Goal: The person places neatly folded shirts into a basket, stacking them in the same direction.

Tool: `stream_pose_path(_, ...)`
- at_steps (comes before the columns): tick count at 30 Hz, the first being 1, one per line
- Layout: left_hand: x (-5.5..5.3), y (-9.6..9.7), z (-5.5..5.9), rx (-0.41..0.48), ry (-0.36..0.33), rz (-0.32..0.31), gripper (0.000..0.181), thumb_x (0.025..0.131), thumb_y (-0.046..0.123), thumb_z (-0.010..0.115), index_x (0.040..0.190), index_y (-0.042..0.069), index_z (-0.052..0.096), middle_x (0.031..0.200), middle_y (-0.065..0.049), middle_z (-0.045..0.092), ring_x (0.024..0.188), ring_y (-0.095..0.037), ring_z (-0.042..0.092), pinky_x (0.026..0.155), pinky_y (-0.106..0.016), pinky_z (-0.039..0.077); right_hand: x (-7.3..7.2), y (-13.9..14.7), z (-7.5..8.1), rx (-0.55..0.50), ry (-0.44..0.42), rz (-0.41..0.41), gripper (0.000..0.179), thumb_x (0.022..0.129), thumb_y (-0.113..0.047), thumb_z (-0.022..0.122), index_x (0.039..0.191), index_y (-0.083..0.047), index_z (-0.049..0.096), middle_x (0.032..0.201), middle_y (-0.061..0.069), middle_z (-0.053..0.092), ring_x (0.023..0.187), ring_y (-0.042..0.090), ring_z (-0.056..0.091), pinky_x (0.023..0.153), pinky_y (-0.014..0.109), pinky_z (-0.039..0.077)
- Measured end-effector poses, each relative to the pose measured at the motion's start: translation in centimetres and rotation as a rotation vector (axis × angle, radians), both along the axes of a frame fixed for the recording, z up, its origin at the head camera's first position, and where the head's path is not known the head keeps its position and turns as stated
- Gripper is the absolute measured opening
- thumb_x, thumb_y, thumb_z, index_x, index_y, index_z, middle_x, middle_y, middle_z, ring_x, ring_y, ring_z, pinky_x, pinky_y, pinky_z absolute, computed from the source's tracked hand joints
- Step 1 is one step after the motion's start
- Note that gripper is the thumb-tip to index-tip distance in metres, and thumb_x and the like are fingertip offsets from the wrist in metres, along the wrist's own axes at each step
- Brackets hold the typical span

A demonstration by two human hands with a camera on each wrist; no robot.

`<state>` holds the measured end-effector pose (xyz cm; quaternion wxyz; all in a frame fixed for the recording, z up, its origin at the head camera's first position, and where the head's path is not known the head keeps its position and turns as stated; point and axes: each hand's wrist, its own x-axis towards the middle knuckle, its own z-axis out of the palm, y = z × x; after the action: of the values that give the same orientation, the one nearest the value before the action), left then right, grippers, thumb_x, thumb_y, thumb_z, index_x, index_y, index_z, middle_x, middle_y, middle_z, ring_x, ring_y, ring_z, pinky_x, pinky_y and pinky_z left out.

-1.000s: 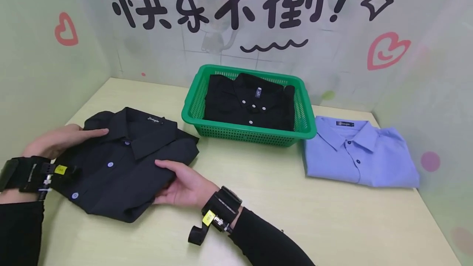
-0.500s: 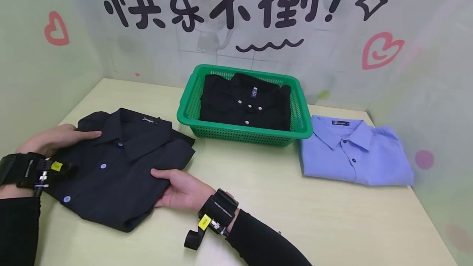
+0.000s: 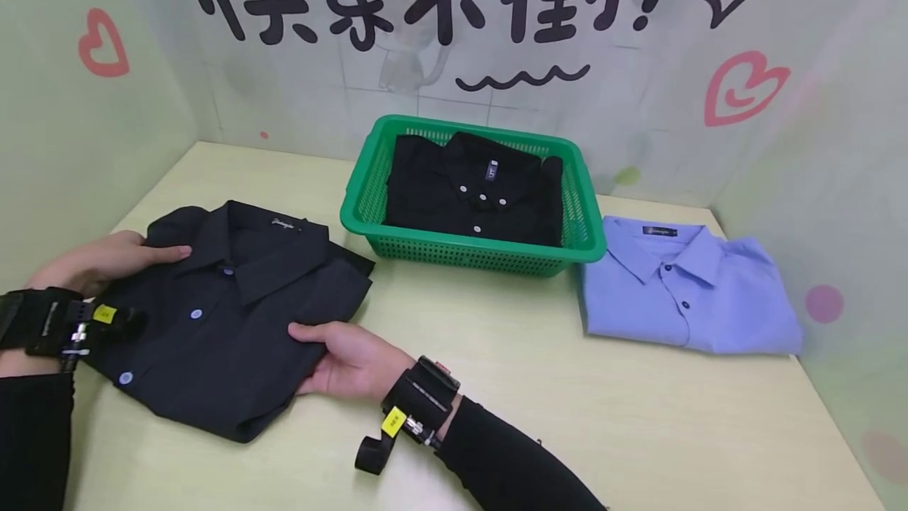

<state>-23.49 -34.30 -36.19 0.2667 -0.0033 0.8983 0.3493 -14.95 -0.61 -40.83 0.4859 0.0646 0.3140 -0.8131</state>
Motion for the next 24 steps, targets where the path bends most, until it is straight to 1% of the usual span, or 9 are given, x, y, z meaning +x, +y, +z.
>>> stream_pose_path(3,0.0,-0.1,0.1,-0.001,-0.007,-0.001,0.086,0.104,0.044,0.039,0.129,-0.034,0.012,0.125,-0.043,0.029,0.113,-0.051,0.041,0.094,-0.055,0.043,0.0,-0.1,0.0,0.007,-0.004,-0.004,0.035,0.104,-0.012,0.049,0.137,-0.002,0.051,0.136,0.013,0.056,0.127,0.029,0.050,0.107,0.053,0.033)
stream_pose_path(6,0.0,-0.2,0.0,0.004,-0.013,-0.008,0.084,0.105,0.043,0.039,0.129,-0.034,0.014,0.123,-0.040,0.031,0.110,-0.048,0.043,0.089,-0.049,0.046,0.1,-0.1,0.0,0.020,-0.001,-0.011,0.035,0.103,-0.012,0.050,0.137,-0.003,0.052,0.135,0.013,0.056,0.126,0.029,0.051,0.106,0.054,0.034)
stream_pose_path(7,0.0,-0.2,0.0,0.010,-0.015,-0.012,0.082,0.105,0.042,0.039,0.129,-0.033,0.017,0.121,-0.038,0.035,0.107,-0.046,0.046,0.087,-0.047,0.047,0.2,-0.1,0.1,0.024,0.005,-0.012,0.035,0.103,-0.011,0.051,0.137,-0.003,0.052,0.135,0.013,0.057,0.125,0.029,0.052,0.106,0.054,0.034)
stream_pose_path(9,-0.1,-0.3,-0.1,0.033,-0.021,-0.015,0.076,0.105,0.041,0.040,0.126,-0.031,0.026,0.116,-0.032,0.043,0.102,-0.039,0.052,0.083,-0.042,0.049,0.3,0.0,0.2,0.033,0.023,-0.017,0.035,0.103,-0.011,0.051,0.137,-0.003,0.051,0.135,0.013,0.057,0.125,0.029,0.052,0.105,0.055,0.035)
stream_pose_path(13,-0.2,-0.5,0.0,0.106,-0.048,-0.012,0.060,0.105,0.037,0.044,0.116,-0.022,0.043,0.098,-0.013,0.057,0.089,-0.023,0.060,0.078,-0.034,0.052,0.6,0.1,0.6,0.065,0.084,-0.024,0.035,0.103,-0.011,0.052,0.137,-0.003,0.052,0.134,0.013,0.057,0.123,0.029,0.053,0.103,0.055,0.038)
stream_pose_path(15,-0.1,-0.6,0.4,0.135,-0.056,-0.002,0.054,0.105,0.036,0.045,0.113,-0.018,0.047,0.093,-0.006,0.060,0.085,-0.019,0.061,0.076,-0.032,0.053,0.7,0.0,0.9,0.081,0.109,-0.028,0.034,0.102,-0.011,0.053,0.135,-0.003,0.053,0.132,0.013,0.058,0.122,0.029,0.055,0.101,0.055,0.040)
stream_pose_path(17,0.1,-0.8,1.0,0.138,-0.050,-0.003,0.051,0.105,0.035,0.046,0.111,-0.015,0.052,0.092,-0.005,0.062,0.085,-0.018,0.062,0.076,-0.032,0.053,0.9,-0.1,1.3,0.092,0.134,-0.023,0.034,0.102,-0.011,0.054,0.135,-0.003,0.053,0.132,0.013,0.058,0.121,0.028,0.055,0.100,0.055,0.041)
stream_pose_path(22,0.7,-1.0,2.6,0.104,-0.002,-0.009,0.050,0.105,0.038,0.045,0.106,-0.009,0.061,0.092,-0.004,0.066,0.085,-0.018,0.063,0.076,-0.031,0.052,1.2,-0.1,2.2,0.098,0.197,-0.020,0.032,0.102,-0.010,0.054,0.133,-0.003,0.055,0.130,0.014,0.060,0.119,0.029,0.057,0.098,0.055,0.043)
stream_pose_path(24,0.9,-1.0,3.3,0.084,0.019,-0.009,0.052,0.105,0.039,0.045,0.108,-0.011,0.061,0.093,-0.004,0.067,0.085,-0.017,0.064,0.076,-0.030,0.052,1.3,0.0,2.5,0.095,0.224,-0.020,0.031,0.101,-0.009,0.055,0.132,-0.004,0.055,0.130,0.014,0.060,0.118,0.029,0.058,0.096,0.054,0.045)
